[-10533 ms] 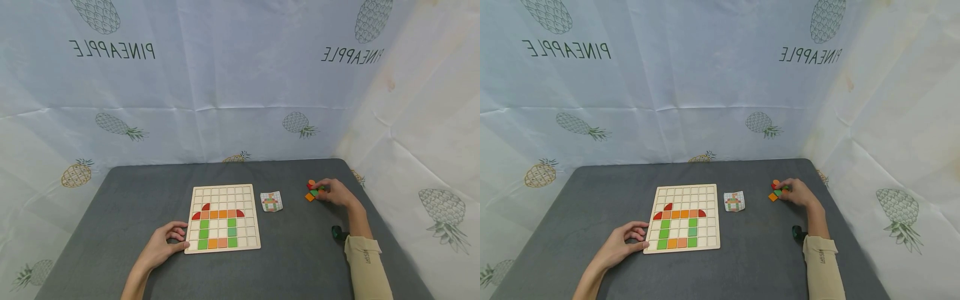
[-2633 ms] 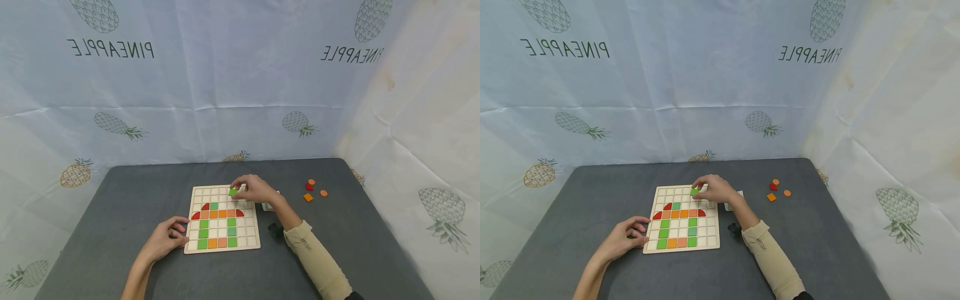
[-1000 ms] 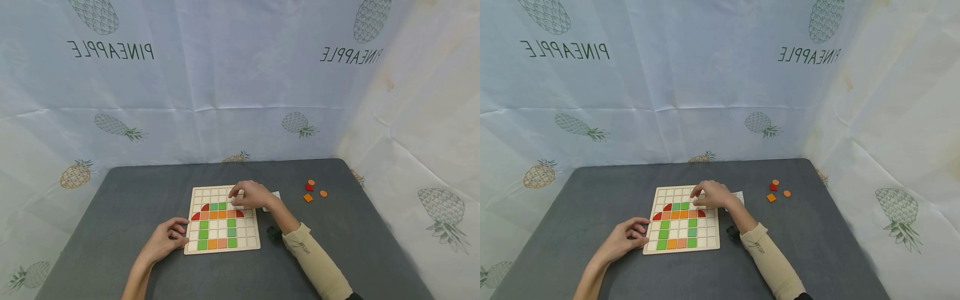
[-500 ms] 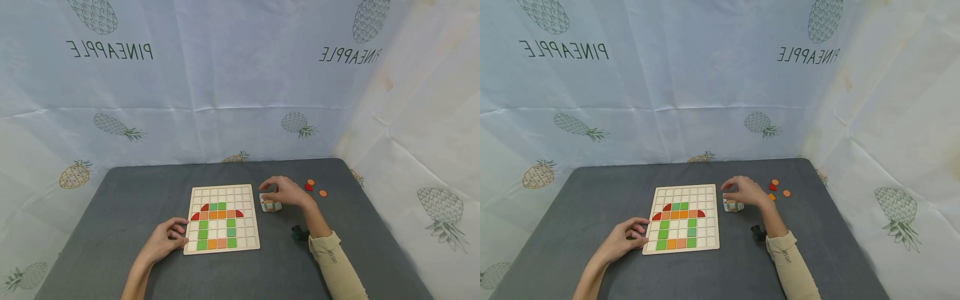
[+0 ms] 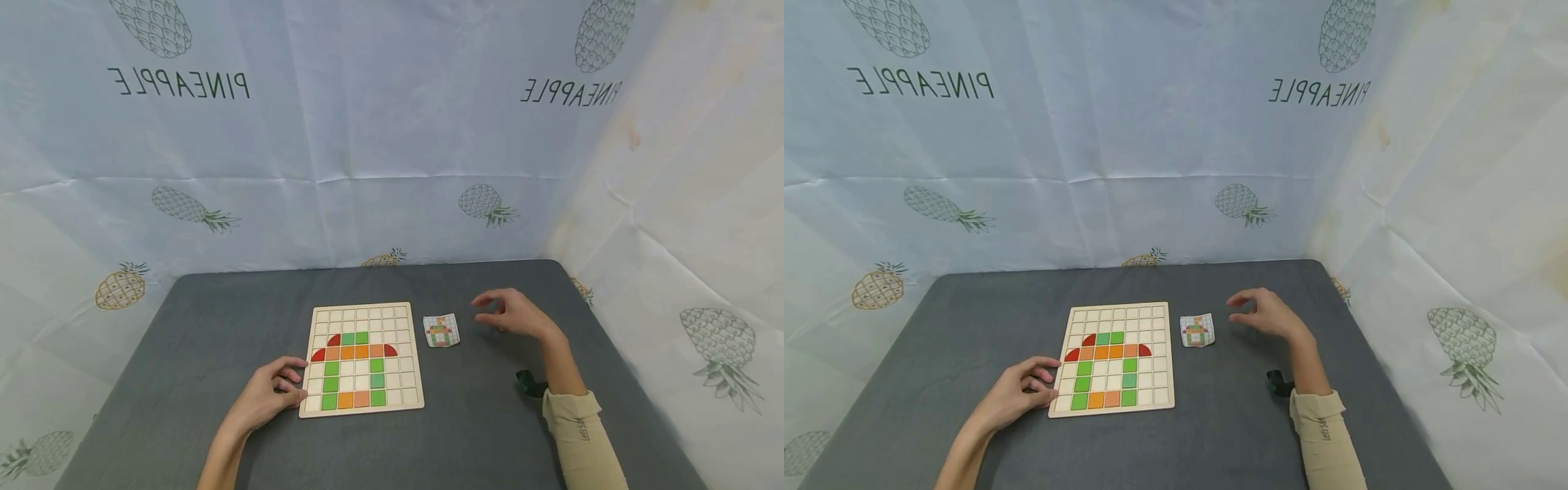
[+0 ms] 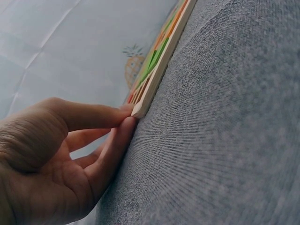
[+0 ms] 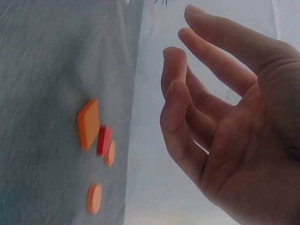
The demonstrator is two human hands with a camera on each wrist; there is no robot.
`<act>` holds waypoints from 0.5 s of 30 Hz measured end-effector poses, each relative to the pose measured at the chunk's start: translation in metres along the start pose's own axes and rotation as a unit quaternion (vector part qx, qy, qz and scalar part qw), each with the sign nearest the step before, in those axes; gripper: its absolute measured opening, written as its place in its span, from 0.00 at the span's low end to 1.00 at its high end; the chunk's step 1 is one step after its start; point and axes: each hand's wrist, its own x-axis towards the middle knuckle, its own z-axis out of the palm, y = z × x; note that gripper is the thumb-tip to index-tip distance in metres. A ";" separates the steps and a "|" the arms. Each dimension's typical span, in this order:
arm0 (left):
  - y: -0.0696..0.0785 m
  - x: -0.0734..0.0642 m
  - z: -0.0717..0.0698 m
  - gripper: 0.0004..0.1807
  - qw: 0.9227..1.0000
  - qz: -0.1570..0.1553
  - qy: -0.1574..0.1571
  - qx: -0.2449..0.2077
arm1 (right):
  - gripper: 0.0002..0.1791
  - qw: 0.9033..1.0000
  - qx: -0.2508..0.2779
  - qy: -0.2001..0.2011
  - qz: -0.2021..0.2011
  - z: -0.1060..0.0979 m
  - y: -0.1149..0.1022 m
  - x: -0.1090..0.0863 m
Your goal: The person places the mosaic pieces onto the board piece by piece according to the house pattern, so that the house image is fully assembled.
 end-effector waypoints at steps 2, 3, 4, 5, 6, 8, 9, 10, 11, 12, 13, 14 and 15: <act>0.000 0.000 0.000 0.33 1.000 0.001 0.000 0.000 | 0.22 1.000 0.006 -0.003 0.008 -0.003 0.007 -0.003; 0.000 0.000 -0.001 0.34 1.000 0.002 -0.001 0.000 | 0.23 1.000 0.008 -0.004 0.011 -0.004 0.010 -0.005; -0.001 0.000 -0.001 0.33 1.000 0.003 -0.001 0.000 | 0.23 1.000 0.010 -0.005 0.014 -0.005 0.013 -0.007; -0.001 0.000 -0.001 0.34 1.000 0.004 -0.001 -0.001 | 0.24 1.000 0.012 -0.007 0.018 -0.006 0.016 -0.008; -0.001 0.000 -0.001 0.34 1.000 0.004 -0.001 -0.002 | 0.24 1.000 0.011 -0.006 0.019 -0.006 0.019 -0.009; -0.001 0.000 -0.001 0.34 1.000 0.006 -0.003 -0.004 | 0.23 1.000 0.010 -0.004 0.016 -0.005 0.024 -0.011; -0.001 0.000 -0.001 0.34 1.000 0.007 -0.004 -0.005 | 0.22 1.000 0.011 -0.002 0.015 -0.005 0.027 -0.012; -0.001 0.000 -0.001 0.34 1.000 0.008 -0.005 -0.006 | 0.22 1.000 0.012 -0.002 0.013 -0.004 0.030 -0.013; -0.001 -0.001 -0.002 0.34 1.000 0.009 -0.006 -0.008 | 0.21 1.000 0.017 -0.002 0.015 -0.004 0.032 -0.013; -0.001 -0.001 -0.002 0.33 1.000 0.010 -0.006 -0.008 | 0.21 1.000 0.023 -0.001 0.017 -0.003 0.035 -0.014; -0.001 -0.001 -0.002 0.33 1.000 0.010 -0.007 -0.008 | 0.21 0.999 0.030 0.000 0.021 -0.003 0.037 -0.014; -0.001 -0.001 -0.002 0.33 1.000 0.011 -0.007 -0.008 | 0.21 0.999 0.034 0.003 0.025 -0.002 0.040 -0.014; -0.001 0.000 -0.002 0.33 1.000 0.011 -0.007 -0.008 | 0.21 0.999 0.038 0.004 0.029 -0.002 0.043 -0.014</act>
